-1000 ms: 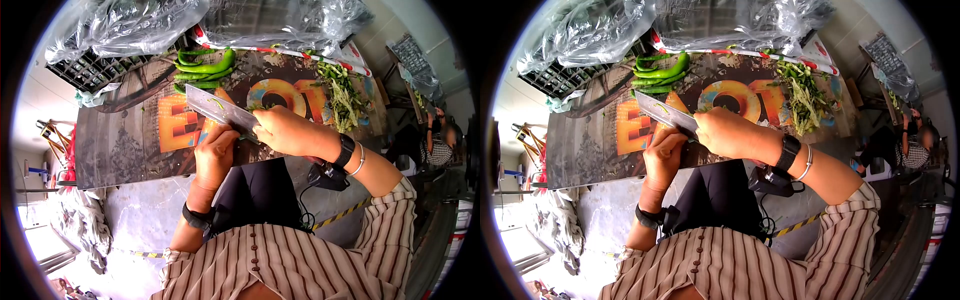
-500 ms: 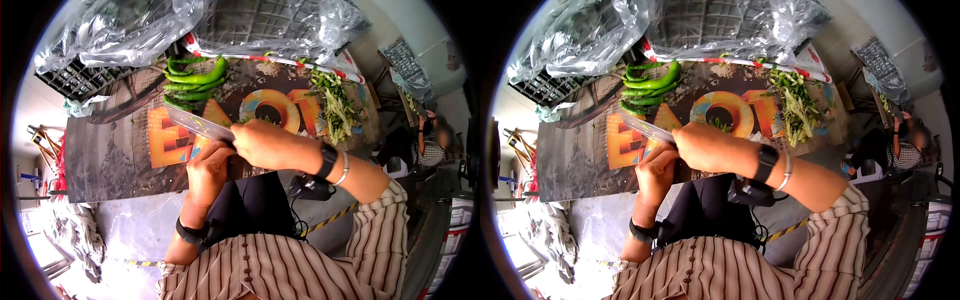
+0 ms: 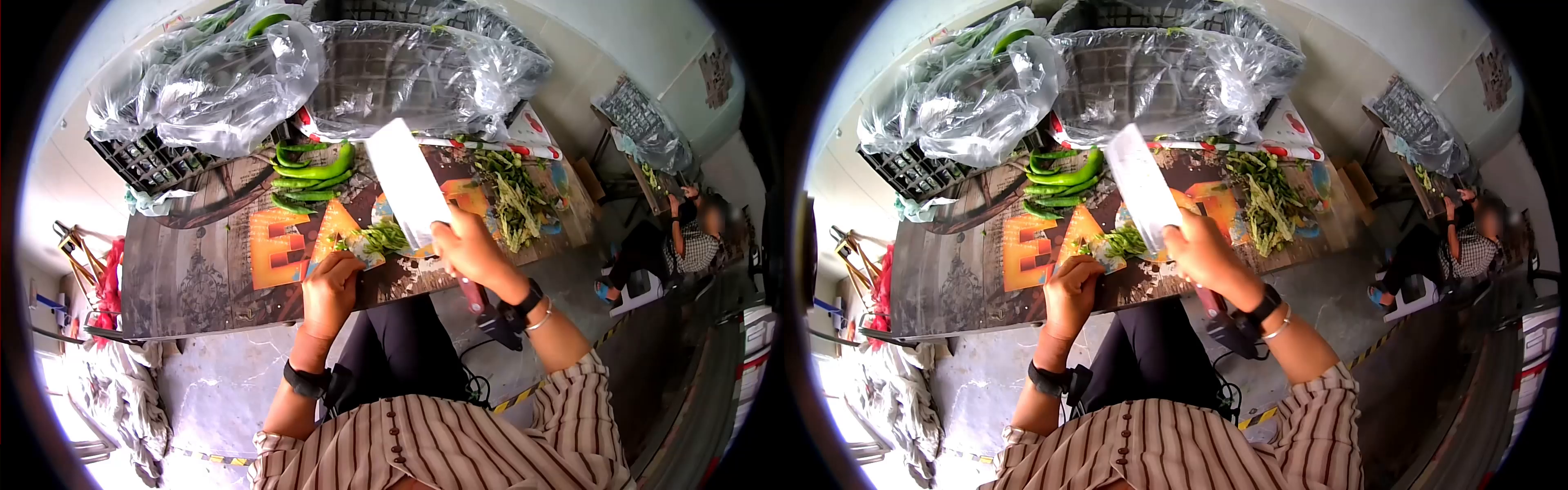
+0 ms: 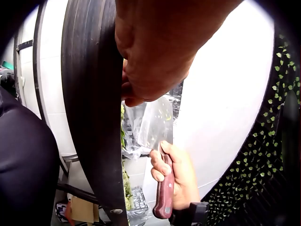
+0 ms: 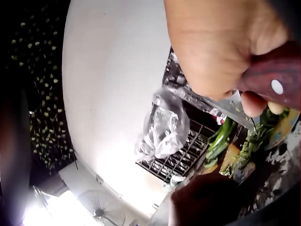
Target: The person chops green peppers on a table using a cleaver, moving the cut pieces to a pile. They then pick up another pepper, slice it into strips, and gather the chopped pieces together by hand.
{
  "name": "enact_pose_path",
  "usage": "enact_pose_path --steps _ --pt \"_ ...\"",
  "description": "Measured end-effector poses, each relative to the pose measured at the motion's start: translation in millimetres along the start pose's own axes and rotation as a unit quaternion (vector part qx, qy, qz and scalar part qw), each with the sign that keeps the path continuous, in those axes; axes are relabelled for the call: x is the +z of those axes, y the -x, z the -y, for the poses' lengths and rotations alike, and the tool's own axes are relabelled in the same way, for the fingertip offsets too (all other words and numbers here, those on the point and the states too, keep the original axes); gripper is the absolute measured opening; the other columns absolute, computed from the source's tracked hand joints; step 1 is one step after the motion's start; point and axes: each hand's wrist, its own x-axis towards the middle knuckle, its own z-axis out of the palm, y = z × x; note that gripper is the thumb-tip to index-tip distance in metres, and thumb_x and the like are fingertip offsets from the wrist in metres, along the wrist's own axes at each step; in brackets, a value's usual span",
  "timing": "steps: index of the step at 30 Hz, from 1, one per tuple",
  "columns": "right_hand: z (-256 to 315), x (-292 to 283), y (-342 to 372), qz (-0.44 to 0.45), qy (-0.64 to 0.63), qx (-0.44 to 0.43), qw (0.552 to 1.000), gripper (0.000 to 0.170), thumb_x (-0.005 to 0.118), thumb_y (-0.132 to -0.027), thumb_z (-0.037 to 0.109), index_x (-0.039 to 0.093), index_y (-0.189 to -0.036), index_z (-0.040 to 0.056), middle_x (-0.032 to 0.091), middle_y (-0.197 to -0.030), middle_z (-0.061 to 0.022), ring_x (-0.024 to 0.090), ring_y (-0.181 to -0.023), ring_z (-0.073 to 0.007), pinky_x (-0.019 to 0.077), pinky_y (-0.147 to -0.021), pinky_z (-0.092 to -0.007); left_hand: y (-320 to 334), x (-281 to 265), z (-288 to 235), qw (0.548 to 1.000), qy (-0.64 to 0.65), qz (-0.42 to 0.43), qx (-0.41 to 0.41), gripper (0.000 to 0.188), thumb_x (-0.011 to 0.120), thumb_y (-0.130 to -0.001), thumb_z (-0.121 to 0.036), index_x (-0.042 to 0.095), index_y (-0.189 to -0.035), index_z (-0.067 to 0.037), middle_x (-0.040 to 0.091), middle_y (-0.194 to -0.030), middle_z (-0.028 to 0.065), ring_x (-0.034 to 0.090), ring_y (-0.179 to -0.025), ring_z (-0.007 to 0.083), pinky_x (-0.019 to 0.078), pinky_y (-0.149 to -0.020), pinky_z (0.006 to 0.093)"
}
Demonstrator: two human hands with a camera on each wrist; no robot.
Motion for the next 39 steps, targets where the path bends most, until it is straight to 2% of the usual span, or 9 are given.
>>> enact_pose_path --steps 5,8,12,15,16,23,27,35,39 --pt "-39.3 -34.1 35.2 -0.042 -0.160 0.107 0.980 0.016 0.050 -0.098 0.013 0.052 -0.108 -0.0002 0.058 -0.070 -0.0084 0.050 -0.041 -0.0111 0.0436 -0.037 -0.0273 -2.4 -2.0 -0.6 1.000 -0.023 0.013 -0.004 0.024 0.071 -0.076 0.004 0.071 -0.099 -0.006 0.067 -0.099 0.0084 0.069 -0.080 0.0246 0.0547 -0.068 0.0312" --pt "-59.5 -41.9 54.5 -0.063 -0.198 0.157 0.965 0.019 0.052 -0.097 0.014 0.052 -0.109 0.0002 0.058 -0.072 -0.0106 0.050 -0.042 -0.0114 0.0447 -0.039 -0.0295 -8.9 -6.6 4.2 0.993 0.035 0.091 -0.072 0.061 0.076 -0.070 0.001 0.056 -0.128 -0.004 0.053 -0.122 0.0126 0.066 -0.087 0.0250 0.0549 -0.075 0.0339" --pt "-76.2 -42.8 69.9 -0.061 -0.233 0.201 0.950 0.020 0.055 -0.096 0.016 0.051 -0.109 0.0019 0.059 -0.076 -0.0133 0.050 -0.044 -0.0119 0.0453 -0.040 -0.0320 -28.1 -14.2 1.0 0.980 -0.015 0.149 -0.134 0.070 0.079 -0.064 -0.004 0.055 -0.129 0.000 0.054 -0.114 0.0156 0.062 -0.090 0.0279 0.0535 -0.081 0.0369" --pt "-73.5 -34.6 74.9 -0.050 -0.257 0.224 0.939 0.019 0.056 -0.096 0.016 0.051 -0.107 0.0025 0.059 -0.077 -0.0140 0.050 -0.044 -0.0119 0.0451 -0.040 -0.0320 -44.3 -16.7 5.3 0.967 -0.023 0.206 -0.146 0.070 0.078 -0.064 -0.005 0.054 -0.129 0.001 0.055 -0.114 0.0173 0.063 -0.093 0.0293 0.0529 -0.082 0.0373" --pt "-74.4 -31.9 74.7 -0.035 -0.262 0.218 0.939 0.018 0.056 -0.096 0.017 0.050 -0.106 0.0031 0.060 -0.077 -0.0143 0.050 -0.044 -0.0119 0.0451 -0.040 -0.0319 -44.5 -12.1 17.9 0.977 -0.037 0.194 -0.078 0.068 0.076 -0.065 -0.004 0.055 -0.128 0.003 0.057 -0.113 0.0190 0.065 -0.089 0.0311 0.0542 -0.080 0.0389" --pt "-70.0 -5.2 65.1 0.050 -0.250 0.197 0.947 0.016 0.054 -0.097 0.018 0.050 -0.104 0.0031 0.060 -0.073 -0.0106 0.052 -0.043 -0.0116 0.0458 -0.039 -0.0307 -57.6 8.8 10.9 0.959 0.059 0.250 -0.123 0.062 0.078 -0.067 -0.003 0.057 -0.125 0.004 0.057 -0.106 0.0187 0.068 -0.080 0.0268 0.0564 -0.070 0.0363" --pt "-65.7 10.3 60.4 0.063 -0.242 0.166 0.954 0.019 0.051 -0.098 0.018 0.053 -0.097 -0.0009 0.060 -0.070 -0.0097 0.055 -0.043 -0.0137 0.0451 -0.038 -0.0279 -59.0 20.4 4.4 0.972 0.046 0.221 -0.058 0.059 0.078 -0.066 -0.002 0.060 -0.122 0.002 0.057 -0.105 0.0174 0.066 -0.079 0.0282 0.0556 -0.074 0.0360" --pt "-62.6 10.5 58.6 0.095 -0.214 0.164 0.958 0.019 0.052 -0.097 0.017 0.050 -0.095 -0.0018 0.061 -0.072 -0.0106 0.057 -0.044 -0.0148 0.0445 -0.040 -0.0279 -54.4 27.3 3.6 0.977 0.065 0.192 -0.067 0.049 0.077 -0.066 -0.005 0.065 -0.113 0.002 0.061 -0.090 0.0162 0.063 -0.082 0.0319 0.0517 -0.077 0.0375" --pt "-54.5 1.7 57.7 0.113 -0.225 0.148 0.956 0.018 0.052 -0.097 0.016 0.049 -0.098 -0.0024 0.061 -0.072 -0.0102 0.057 -0.044 -0.0150 0.0463 -0.039 -0.0284 -64.8 26.7 -7.0 0.981 0.070 0.176 -0.047 0.052 0.078 -0.066 0.000 0.064 -0.116 0.002 0.064 -0.096 0.0135 0.065 -0.082 0.0230 0.0535 -0.076 0.0321"
